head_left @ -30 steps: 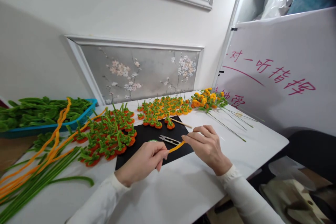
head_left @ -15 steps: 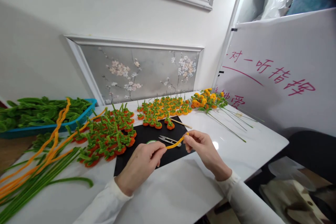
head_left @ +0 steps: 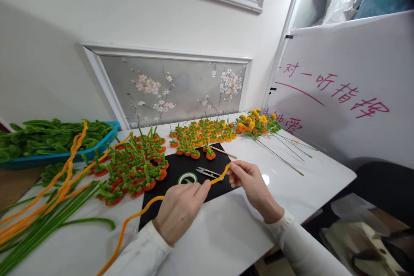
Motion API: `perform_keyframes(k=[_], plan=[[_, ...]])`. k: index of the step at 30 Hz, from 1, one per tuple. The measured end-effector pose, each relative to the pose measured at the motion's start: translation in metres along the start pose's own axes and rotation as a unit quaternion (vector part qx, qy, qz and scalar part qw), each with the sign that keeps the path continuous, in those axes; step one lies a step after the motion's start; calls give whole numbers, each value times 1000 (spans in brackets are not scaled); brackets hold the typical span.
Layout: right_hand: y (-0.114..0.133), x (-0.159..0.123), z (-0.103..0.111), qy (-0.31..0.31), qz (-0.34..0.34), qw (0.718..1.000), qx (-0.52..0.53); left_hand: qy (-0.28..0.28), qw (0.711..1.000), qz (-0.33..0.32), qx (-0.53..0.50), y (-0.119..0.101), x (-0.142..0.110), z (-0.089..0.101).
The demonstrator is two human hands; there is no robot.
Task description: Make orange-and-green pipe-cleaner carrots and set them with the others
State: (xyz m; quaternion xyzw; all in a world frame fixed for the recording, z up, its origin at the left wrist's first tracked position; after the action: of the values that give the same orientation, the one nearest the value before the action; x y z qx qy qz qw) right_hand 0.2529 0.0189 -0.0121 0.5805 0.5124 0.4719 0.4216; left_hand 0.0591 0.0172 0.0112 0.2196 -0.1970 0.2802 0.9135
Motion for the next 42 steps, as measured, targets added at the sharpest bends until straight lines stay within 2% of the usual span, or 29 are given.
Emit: perform_keyframes(k=[3,8,14,17,21,24,30,37,39,42], plan=[[-2,1,-2,7,-9,1000,18,7,999,-26,28,-2,-1,-2],[-4,1,-3,33,-2,999,-9,12,1000,17,0,2,-1,-6],[-9,0,-1,35,96,981,-164,3,996,82,-18,13,0,-6],[-9,1,2,34,124,967,-218,17,990,123,-72,16,1,-4],[-12,4,8,60,129,970,-198,62,967,171,-178,17,3,-2],[-13,6,9,88,109,977,-161,63,962,187,-188,17,3,-1],[-8,4,4,58,40,992,-106,15,982,149,-110,16,1,-2],[-4,5,0,30,36,994,-99,20,1000,20,-1,9,-1,-1],[-2,5,0,34,32,997,-69,15,1000,15,0,8,-2,-2],[0,3,0,37,26,999,-5,19,999,45,-24,8,-2,-6]])
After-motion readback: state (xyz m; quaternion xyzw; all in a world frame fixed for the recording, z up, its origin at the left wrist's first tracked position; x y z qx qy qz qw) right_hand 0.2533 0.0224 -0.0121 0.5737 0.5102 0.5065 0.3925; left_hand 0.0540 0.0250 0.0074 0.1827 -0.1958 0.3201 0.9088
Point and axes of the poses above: each hand's wrist, its own x-axis towards the middle knuckle, its own z-axis out of the back of the hand, y = z × x, the point moved 1 cm from there along x, towards the middle knuckle, and after that the axes turned 7 degrees about y, right-handed, at the moved point
